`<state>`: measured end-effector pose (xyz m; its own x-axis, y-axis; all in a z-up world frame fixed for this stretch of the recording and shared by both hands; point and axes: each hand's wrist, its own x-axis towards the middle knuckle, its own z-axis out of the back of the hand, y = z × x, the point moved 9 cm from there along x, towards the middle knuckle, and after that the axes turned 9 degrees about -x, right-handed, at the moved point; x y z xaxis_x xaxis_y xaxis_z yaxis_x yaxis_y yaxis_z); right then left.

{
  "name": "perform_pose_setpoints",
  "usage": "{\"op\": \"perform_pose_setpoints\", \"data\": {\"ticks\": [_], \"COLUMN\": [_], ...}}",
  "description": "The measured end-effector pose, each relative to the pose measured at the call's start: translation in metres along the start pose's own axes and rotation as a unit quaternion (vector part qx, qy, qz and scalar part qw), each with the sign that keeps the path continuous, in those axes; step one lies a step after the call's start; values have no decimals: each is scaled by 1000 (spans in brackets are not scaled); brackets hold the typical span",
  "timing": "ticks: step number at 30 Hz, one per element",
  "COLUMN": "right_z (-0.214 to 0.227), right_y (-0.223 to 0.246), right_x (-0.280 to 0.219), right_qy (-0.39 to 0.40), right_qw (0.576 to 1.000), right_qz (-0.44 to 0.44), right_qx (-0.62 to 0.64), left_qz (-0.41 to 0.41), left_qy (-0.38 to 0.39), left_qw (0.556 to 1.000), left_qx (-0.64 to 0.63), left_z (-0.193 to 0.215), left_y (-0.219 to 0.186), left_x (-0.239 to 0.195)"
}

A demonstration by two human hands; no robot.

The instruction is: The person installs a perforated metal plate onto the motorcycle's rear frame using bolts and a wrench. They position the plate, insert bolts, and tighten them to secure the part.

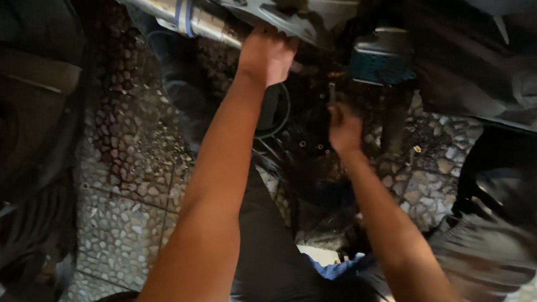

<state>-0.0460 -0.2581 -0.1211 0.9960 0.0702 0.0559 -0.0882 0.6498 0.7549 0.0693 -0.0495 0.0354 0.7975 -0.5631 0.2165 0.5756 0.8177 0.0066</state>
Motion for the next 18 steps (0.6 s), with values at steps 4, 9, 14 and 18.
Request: {"op": "perform_pose_setpoints", "data": {"ticks": [4,9,14,18], "right_z": [64,137,135,132], "right_y": [-4,53,67,39], "right_x": [7,23,33,44], "right_qy": [-31,-113,-76,-104], "right_qw": [997,973,971,980], "right_qz": [9,147,164,107], "right_qx": [-72,-134,-154,-133], "left_qz": [2,43,28,24], "left_qy": [26,166,80,105], "left_qw": [1000,984,996,994], "left_qx": [3,-44,-24,-8], "left_z": [-4,-13,-11,-2], "left_y": [1,5,4,1], "left_x": [2,2,1,4]}}
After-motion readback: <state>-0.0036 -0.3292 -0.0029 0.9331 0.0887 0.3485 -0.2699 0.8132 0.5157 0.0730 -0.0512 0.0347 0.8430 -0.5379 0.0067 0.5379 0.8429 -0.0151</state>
